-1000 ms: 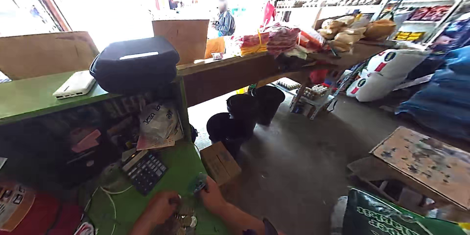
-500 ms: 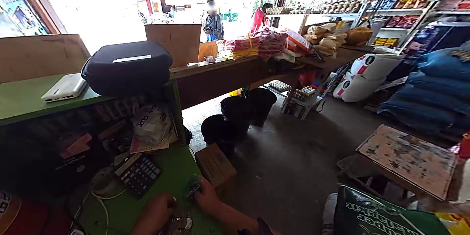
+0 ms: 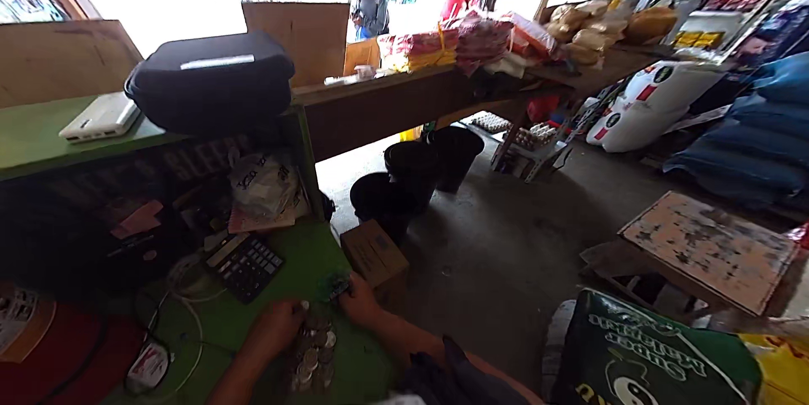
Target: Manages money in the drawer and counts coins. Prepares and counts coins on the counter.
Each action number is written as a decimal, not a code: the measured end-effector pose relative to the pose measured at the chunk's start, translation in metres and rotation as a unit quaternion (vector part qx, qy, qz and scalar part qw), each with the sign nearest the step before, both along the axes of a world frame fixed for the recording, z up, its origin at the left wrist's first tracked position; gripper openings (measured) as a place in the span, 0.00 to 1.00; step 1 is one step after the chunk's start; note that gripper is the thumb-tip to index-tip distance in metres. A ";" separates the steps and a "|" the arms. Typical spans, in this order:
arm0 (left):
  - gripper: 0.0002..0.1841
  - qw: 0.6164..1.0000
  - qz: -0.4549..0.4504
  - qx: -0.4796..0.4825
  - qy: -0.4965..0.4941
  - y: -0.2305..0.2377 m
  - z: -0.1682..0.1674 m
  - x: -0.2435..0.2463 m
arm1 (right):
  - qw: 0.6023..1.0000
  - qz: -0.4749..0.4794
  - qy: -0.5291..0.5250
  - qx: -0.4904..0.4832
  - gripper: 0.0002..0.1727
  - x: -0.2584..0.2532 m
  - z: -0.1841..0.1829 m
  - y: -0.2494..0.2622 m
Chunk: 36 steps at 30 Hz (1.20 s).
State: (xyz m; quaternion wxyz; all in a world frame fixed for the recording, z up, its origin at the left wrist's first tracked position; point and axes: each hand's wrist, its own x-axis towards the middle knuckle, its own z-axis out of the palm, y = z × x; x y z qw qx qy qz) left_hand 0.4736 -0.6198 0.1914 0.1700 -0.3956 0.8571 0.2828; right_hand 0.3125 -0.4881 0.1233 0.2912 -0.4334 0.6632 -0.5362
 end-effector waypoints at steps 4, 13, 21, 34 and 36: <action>0.18 0.972 0.129 0.141 0.137 -0.006 0.005 0.010 | 0.999 -0.002 -0.002 0.033 0.21 0.000 0.009 0.000; 0.10 0.978 0.078 0.080 0.176 -0.024 -0.019 0.020 | 0.998 -0.009 0.068 -0.009 0.17 0.000 -0.018 -0.004; 0.15 0.992 -0.017 -0.036 0.115 -0.015 -0.032 0.002 | 0.999 -0.013 0.045 -0.010 0.16 0.000 -0.018 -0.005; 0.14 0.990 -0.088 0.034 0.101 -0.044 -0.011 0.026 | 0.999 -0.018 0.008 -0.043 0.16 0.000 -0.025 -0.006; 0.15 0.988 -0.107 0.010 0.114 -0.038 -0.020 0.023 | 0.999 -0.018 0.010 -0.044 0.17 0.000 -0.025 -0.006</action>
